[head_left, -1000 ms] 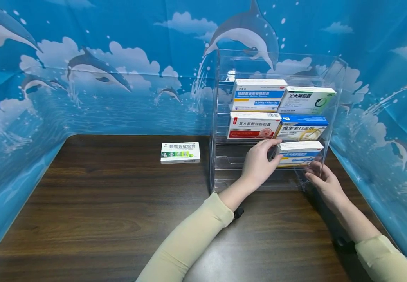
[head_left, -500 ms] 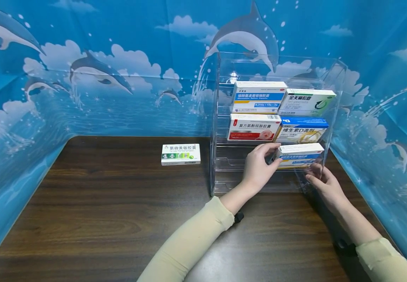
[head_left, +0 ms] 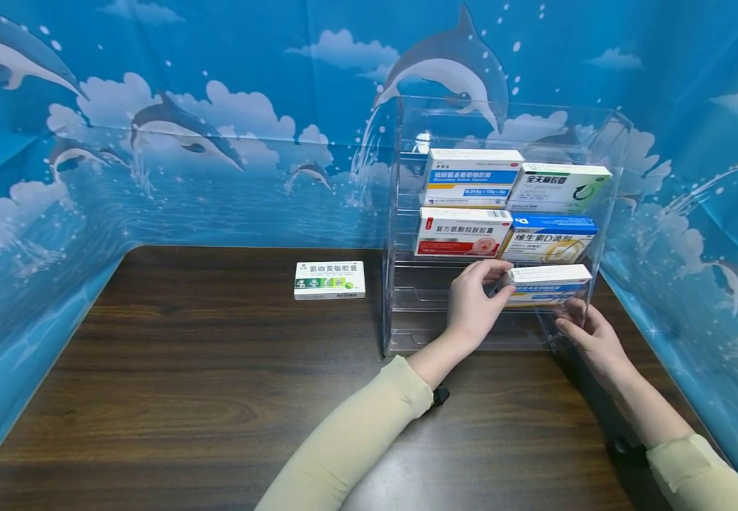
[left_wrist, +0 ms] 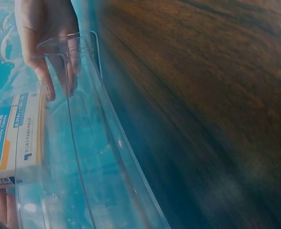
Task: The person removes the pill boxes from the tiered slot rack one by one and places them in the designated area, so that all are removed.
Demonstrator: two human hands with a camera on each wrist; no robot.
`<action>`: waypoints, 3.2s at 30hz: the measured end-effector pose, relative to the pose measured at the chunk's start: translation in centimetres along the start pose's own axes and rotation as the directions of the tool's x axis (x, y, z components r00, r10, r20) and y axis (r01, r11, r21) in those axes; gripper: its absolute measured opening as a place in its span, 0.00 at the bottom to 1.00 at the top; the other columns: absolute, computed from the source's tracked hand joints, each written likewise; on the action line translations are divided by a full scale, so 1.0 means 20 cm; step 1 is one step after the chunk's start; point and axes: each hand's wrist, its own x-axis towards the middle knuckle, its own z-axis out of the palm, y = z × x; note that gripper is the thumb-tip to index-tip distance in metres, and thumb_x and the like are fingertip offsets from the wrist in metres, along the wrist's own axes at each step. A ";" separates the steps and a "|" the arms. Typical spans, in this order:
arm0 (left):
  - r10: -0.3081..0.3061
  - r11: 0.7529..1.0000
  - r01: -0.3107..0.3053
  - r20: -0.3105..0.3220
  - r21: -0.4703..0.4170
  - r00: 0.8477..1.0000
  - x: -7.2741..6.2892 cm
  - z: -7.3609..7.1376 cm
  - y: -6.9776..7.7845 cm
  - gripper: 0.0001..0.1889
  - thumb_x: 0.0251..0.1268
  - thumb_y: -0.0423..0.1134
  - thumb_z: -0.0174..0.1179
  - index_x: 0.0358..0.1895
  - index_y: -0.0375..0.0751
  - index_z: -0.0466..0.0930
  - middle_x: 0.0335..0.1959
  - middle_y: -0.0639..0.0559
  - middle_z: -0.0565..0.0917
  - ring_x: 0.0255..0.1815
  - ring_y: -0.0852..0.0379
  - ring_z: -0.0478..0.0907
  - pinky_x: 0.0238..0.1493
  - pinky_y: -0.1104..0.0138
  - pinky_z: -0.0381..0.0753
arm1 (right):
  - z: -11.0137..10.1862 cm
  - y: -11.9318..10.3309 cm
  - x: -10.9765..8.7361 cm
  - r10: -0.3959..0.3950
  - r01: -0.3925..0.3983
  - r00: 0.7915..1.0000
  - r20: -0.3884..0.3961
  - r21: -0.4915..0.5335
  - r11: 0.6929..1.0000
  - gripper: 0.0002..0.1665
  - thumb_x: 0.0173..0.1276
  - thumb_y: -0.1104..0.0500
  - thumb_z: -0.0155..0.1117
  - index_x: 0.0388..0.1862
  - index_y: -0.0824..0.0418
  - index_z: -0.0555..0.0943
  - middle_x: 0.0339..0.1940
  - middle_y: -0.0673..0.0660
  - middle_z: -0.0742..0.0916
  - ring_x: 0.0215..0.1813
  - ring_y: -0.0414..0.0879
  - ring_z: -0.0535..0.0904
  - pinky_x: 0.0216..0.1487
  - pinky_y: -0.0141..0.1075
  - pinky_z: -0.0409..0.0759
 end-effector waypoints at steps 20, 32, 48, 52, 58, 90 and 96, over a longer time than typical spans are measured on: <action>0.115 0.977 -0.124 -0.063 -0.174 0.991 0.04 -0.08 0.07 0.14 0.66 0.25 0.71 0.54 0.30 0.88 0.53 0.38 0.89 0.54 0.48 0.90 0.58 0.81 0.84 | -0.01 0.00 0.00 0.046 -0.047 0.999 -0.011 -0.096 0.994 0.19 0.83 0.65 0.58 0.62 0.43 0.74 0.53 0.28 0.86 0.54 0.22 0.82 0.52 0.14 0.77; 0.040 0.956 -0.057 -0.066 -0.287 0.997 0.07 -0.28 0.19 0.16 0.66 0.24 0.70 0.56 0.29 0.87 0.54 0.36 0.89 0.54 0.45 0.90 0.57 0.77 0.86 | -0.01 -0.01 0.00 0.063 -0.065 0.998 -0.027 -0.092 0.994 0.17 0.83 0.65 0.58 0.62 0.47 0.74 0.51 0.29 0.87 0.52 0.23 0.83 0.51 0.14 0.78; -0.260 0.841 0.226 -0.001 -0.491 0.966 0.06 -0.60 0.25 0.17 0.66 0.24 0.71 0.58 0.32 0.88 0.54 0.36 0.89 0.46 0.61 0.87 0.57 0.64 0.91 | -0.01 -0.02 0.01 0.102 -0.106 0.994 -0.030 -0.203 0.973 0.21 0.84 0.59 0.59 0.71 0.54 0.69 0.51 0.25 0.83 0.52 0.19 0.80 0.51 0.13 0.77; -0.300 0.834 0.271 0.018 -0.481 0.954 0.04 -0.69 0.23 0.17 0.67 0.25 0.71 0.59 0.34 0.88 0.56 0.38 0.90 0.48 0.61 0.87 0.58 0.66 0.90 | -0.01 -0.01 0.00 0.076 -0.078 0.997 -0.017 -0.131 0.988 0.20 0.84 0.62 0.58 0.69 0.50 0.71 0.52 0.27 0.84 0.54 0.21 0.81 0.51 0.14 0.77; -0.386 0.794 0.341 0.016 -0.502 0.922 0.01 -0.86 0.18 0.18 0.69 0.24 0.68 0.60 0.31 0.86 0.59 0.37 0.88 0.48 0.62 0.87 0.56 0.73 0.88 | -0.01 0.00 0.00 -0.004 0.004 1.000 0.007 0.011 1.000 0.20 0.83 0.68 0.56 0.61 0.45 0.76 0.53 0.31 0.89 0.55 0.24 0.84 0.53 0.15 0.79; -0.699 0.656 0.605 -0.060 -0.450 0.713 -0.26 -1.95 -0.35 0.19 0.64 0.41 0.77 0.58 0.49 0.91 0.41 0.70 0.92 0.40 0.72 0.91 0.43 0.79 0.87 | -0.01 -0.01 -0.01 0.036 -0.037 0.999 -0.010 -0.059 0.998 0.19 0.83 0.64 0.58 0.64 0.44 0.75 0.53 0.29 0.87 0.55 0.22 0.82 0.53 0.15 0.77; -0.731 0.634 0.640 -0.065 -0.435 0.680 -0.27 -2.02 -0.47 0.15 0.65 0.40 0.77 0.53 0.51 0.92 0.38 0.71 0.91 0.38 0.73 0.90 0.40 0.79 0.87 | -0.02 -0.01 0.00 0.057 -0.057 0.998 -0.010 -0.073 0.996 0.19 0.83 0.63 0.58 0.65 0.45 0.74 0.54 0.28 0.86 0.56 0.21 0.81 0.54 0.14 0.77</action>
